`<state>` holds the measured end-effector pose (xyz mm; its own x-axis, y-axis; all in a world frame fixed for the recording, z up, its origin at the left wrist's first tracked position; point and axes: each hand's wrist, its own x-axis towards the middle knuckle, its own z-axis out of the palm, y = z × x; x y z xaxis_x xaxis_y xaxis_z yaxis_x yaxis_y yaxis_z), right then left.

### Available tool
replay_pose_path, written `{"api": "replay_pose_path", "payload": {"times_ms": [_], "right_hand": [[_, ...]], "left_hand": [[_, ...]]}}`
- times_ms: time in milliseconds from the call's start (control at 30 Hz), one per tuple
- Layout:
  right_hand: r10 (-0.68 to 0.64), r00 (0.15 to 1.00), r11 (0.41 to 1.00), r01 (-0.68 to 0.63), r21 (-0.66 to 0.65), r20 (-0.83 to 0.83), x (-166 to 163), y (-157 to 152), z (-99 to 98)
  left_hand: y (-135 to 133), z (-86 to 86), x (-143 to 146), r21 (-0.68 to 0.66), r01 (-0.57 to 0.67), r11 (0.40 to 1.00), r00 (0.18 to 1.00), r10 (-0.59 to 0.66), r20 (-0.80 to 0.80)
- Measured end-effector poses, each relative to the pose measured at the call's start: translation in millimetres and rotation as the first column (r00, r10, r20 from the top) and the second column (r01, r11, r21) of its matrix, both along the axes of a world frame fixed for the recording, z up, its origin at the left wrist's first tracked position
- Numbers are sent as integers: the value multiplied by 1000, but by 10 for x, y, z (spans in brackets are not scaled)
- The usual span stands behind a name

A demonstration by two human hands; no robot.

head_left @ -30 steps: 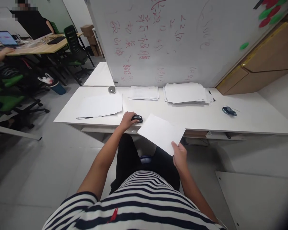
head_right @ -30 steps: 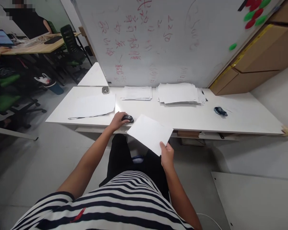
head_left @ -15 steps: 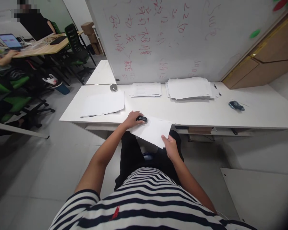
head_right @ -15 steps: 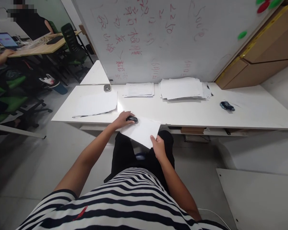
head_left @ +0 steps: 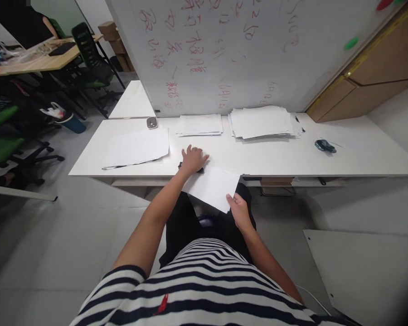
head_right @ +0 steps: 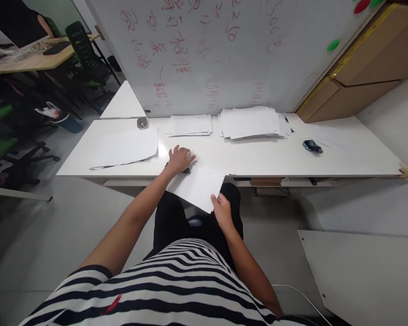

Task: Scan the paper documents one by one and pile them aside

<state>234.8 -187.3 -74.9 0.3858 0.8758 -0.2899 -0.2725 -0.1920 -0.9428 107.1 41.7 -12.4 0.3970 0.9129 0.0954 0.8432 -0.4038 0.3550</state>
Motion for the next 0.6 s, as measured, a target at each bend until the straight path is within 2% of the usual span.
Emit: {"api": "replay_pose_path", "payload": {"times_ms": [100, 167, 467, 600], "right_hand": [[4, 1000, 1000, -4, -26, 26, -1, 1, -30], [6, 1000, 1000, -5, -28, 27, -1, 2, -44], [54, 990, 997, -45, -64, 132, -55, 2, 55], [48, 991, 995, -35, -96, 128, -93, 4, 19]], "left_hand": [[-12, -136, 36, 183, 25, 983, 998, -13, -62], [-14, -167, 27, 233, 61, 971, 996, -45, -74], [-55, -213, 50, 271, 115, 956, 993, -104, -53], [-35, -236, 51, 260, 110, 959, 994, -113, -3]]}}
